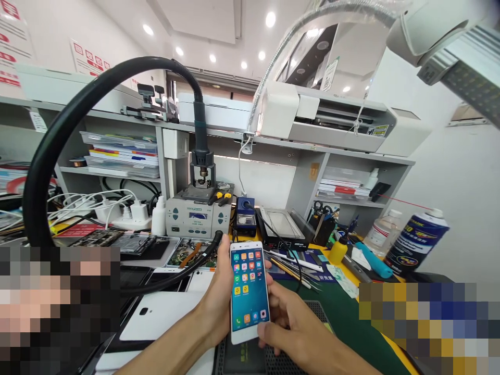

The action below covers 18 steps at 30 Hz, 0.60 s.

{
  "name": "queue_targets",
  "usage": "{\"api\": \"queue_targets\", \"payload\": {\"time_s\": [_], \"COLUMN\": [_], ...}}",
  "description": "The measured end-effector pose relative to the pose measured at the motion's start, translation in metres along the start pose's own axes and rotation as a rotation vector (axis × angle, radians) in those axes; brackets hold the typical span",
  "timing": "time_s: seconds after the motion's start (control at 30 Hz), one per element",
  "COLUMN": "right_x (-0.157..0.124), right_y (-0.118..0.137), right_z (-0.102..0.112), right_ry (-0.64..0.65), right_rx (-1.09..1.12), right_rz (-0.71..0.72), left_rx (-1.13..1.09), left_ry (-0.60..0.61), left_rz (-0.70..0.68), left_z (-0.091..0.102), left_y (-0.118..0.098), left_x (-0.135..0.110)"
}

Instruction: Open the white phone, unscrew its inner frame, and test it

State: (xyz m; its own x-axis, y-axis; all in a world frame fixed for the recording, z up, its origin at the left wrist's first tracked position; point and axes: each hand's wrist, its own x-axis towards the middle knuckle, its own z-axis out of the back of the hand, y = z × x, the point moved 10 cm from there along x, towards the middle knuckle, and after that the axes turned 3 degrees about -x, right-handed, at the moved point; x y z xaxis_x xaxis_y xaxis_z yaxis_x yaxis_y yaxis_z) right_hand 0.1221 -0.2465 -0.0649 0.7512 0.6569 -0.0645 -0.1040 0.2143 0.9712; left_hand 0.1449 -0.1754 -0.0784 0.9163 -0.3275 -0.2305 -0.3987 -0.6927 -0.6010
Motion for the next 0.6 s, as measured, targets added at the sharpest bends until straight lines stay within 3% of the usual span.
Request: {"api": "queue_targets", "payload": {"time_s": [0.3, 0.6], "right_x": [0.003, 0.002], "right_y": [-0.018, -0.013], "right_z": [-0.011, -0.009], "right_ry": [0.077, -0.128], "right_rx": [0.135, -0.018], "right_rz": [-0.075, -0.087], "left_rx": [0.024, 0.206], "left_ry": [-0.066, -0.225], "left_rz": [-0.039, -0.144], "left_z": [0.004, 0.012], "left_y": [-0.004, -0.007], "left_x": [-0.002, -0.01]}}
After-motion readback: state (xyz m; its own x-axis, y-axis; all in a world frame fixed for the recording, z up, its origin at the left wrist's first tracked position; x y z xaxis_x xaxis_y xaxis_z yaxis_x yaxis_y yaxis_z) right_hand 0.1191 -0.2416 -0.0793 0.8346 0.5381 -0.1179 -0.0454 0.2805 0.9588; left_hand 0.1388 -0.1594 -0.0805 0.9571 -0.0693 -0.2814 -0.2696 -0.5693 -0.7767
